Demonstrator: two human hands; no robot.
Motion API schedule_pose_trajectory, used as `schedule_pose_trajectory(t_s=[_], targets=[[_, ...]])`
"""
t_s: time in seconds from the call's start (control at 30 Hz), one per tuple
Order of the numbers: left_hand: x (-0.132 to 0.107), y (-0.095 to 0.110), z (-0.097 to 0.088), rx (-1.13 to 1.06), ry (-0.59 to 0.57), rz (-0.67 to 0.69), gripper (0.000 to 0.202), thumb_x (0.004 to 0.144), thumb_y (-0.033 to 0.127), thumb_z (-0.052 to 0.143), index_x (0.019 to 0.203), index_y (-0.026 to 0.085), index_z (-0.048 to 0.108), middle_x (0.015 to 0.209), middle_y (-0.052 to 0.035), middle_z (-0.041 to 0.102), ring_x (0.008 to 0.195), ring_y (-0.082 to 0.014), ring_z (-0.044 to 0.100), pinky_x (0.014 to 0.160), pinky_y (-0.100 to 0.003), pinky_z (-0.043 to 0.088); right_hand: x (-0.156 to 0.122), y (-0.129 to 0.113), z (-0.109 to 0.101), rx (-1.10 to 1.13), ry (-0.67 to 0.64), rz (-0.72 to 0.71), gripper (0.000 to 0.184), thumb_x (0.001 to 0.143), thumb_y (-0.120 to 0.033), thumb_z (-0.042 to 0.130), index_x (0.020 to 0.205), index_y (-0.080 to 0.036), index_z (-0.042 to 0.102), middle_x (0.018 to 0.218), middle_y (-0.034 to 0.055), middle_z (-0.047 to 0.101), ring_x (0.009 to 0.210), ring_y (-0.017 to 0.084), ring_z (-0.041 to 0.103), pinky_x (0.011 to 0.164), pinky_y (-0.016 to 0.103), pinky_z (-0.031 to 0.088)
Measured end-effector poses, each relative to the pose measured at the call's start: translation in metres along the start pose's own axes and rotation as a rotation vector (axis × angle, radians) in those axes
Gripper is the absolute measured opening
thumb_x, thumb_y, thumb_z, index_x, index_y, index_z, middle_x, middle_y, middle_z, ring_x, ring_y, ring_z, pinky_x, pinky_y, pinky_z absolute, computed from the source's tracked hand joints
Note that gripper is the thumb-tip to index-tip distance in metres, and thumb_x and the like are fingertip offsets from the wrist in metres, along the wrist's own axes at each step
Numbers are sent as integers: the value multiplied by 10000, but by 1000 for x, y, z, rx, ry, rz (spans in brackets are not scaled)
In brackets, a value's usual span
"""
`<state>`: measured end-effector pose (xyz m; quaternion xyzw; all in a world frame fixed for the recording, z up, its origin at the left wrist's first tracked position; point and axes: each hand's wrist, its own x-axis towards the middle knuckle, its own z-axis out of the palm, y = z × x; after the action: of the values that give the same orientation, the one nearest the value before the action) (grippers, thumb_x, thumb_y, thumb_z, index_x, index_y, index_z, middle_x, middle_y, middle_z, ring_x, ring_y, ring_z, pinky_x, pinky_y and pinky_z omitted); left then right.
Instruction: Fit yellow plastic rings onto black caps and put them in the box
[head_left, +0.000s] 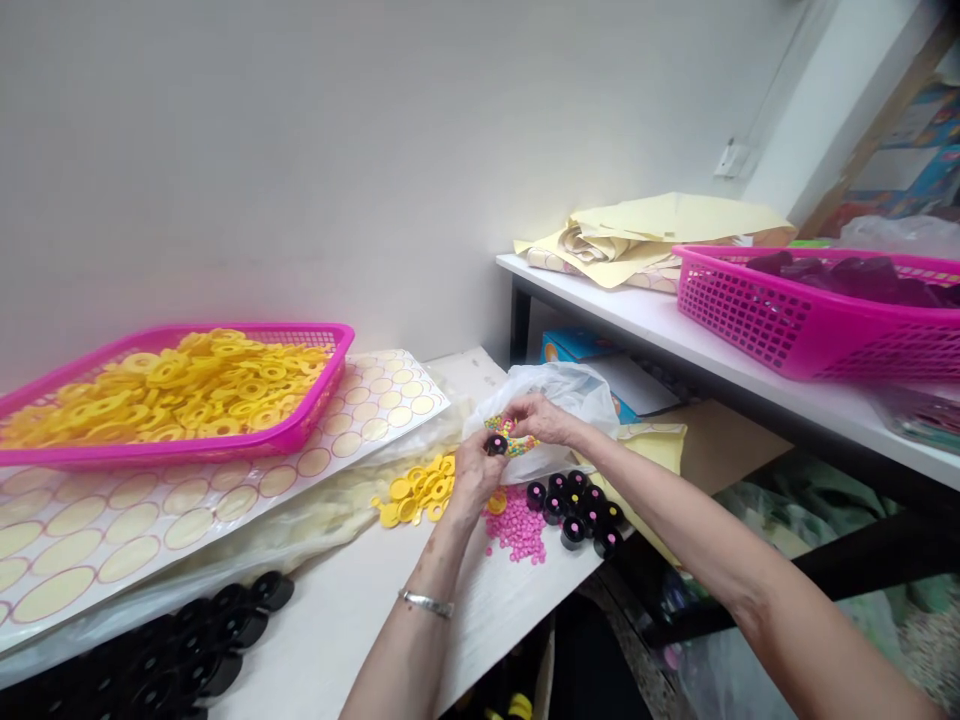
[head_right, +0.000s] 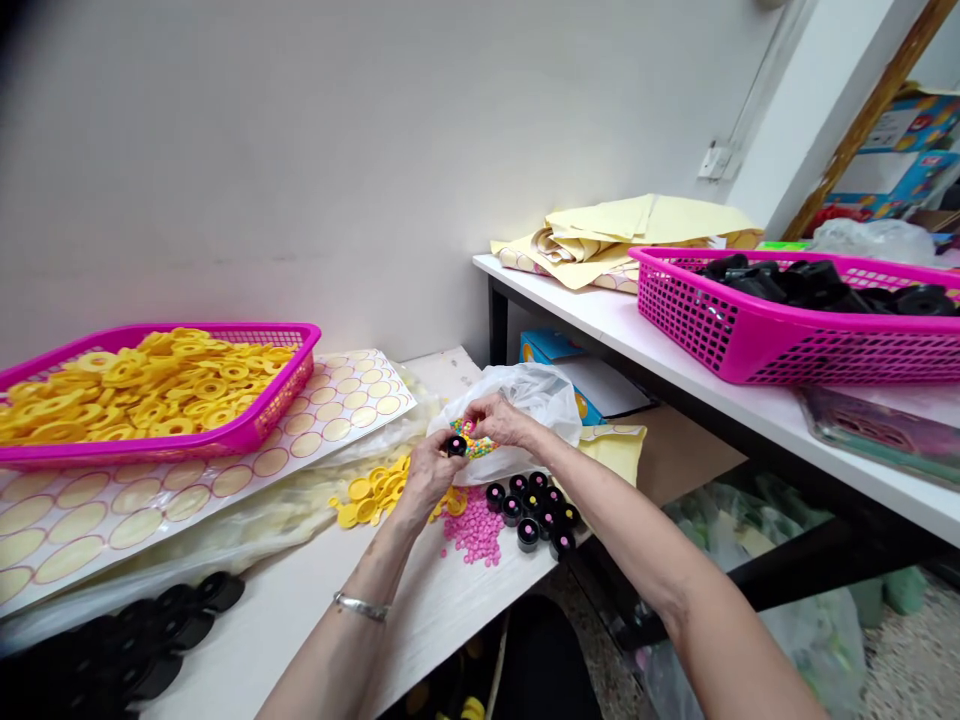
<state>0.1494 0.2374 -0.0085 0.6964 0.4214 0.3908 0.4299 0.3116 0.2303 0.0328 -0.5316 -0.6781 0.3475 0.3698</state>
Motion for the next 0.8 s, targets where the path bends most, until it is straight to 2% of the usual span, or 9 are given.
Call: schedule_pose_trajectory(t_s=[0.13, 0.27, 0.4, 0.6, 0.7, 0.8], targets=[[2, -6, 3, -30, 5, -30, 267, 528, 144, 593, 786, 144, 662, 636, 25, 574, 638, -144, 514, 613, -244, 368, -4, 1, -1, -50, 28, -26, 138, 601, -144, 563, 728, -124, 615, 665, -19, 591, 640, 113, 527, 624, 228, 423], [4, -13, 7, -76, -4, -22, 263, 537, 160, 613, 795, 144, 658, 651, 30, 576, 644, -135, 520, 612, -233, 376, -8, 3, 0, -200, -14, -54, 144, 630, -108, 554, 748, -129, 634, 656, -16, 586, 656, 125, 525, 625, 233, 400], [6, -20, 12, -97, -17, -8, 250, 540, 155, 616, 786, 145, 659, 629, 36, 564, 619, -127, 506, 589, -227, 362, -14, -10, 3, -397, -36, -114, 154, 675, -87, 539, 747, -155, 657, 757, 23, 589, 797, 167, 504, 711, 276, 358], [3, -16, 15, -148, -17, -10, 311, 518, 138, 617, 822, 153, 680, 640, 40, 583, 610, -127, 504, 590, -228, 366, -20, -38, 10, -1034, -123, -250, 221, 750, -83, 479, 841, -162, 664, 846, 90, 564, 856, 220, 450, 664, 311, 320], [2, -13, 15, -174, -10, -25, 304, 509, 142, 621, 807, 143, 681, 624, 40, 583, 600, -128, 505, 581, -228, 369, -20, -35, 12, -997, -101, -249, 223, 732, -73, 495, 841, -165, 666, 846, 91, 553, 871, 223, 444, 668, 308, 317], [1, -15, 13, -188, -11, -39, 267, 503, 145, 632, 766, 138, 675, 597, 43, 570, 580, -121, 496, 554, -222, 356, -18, -21, 11, -696, -13, -199, 178, 724, -80, 516, 766, -165, 667, 785, 60, 535, 835, 197, 457, 680, 291, 323]])
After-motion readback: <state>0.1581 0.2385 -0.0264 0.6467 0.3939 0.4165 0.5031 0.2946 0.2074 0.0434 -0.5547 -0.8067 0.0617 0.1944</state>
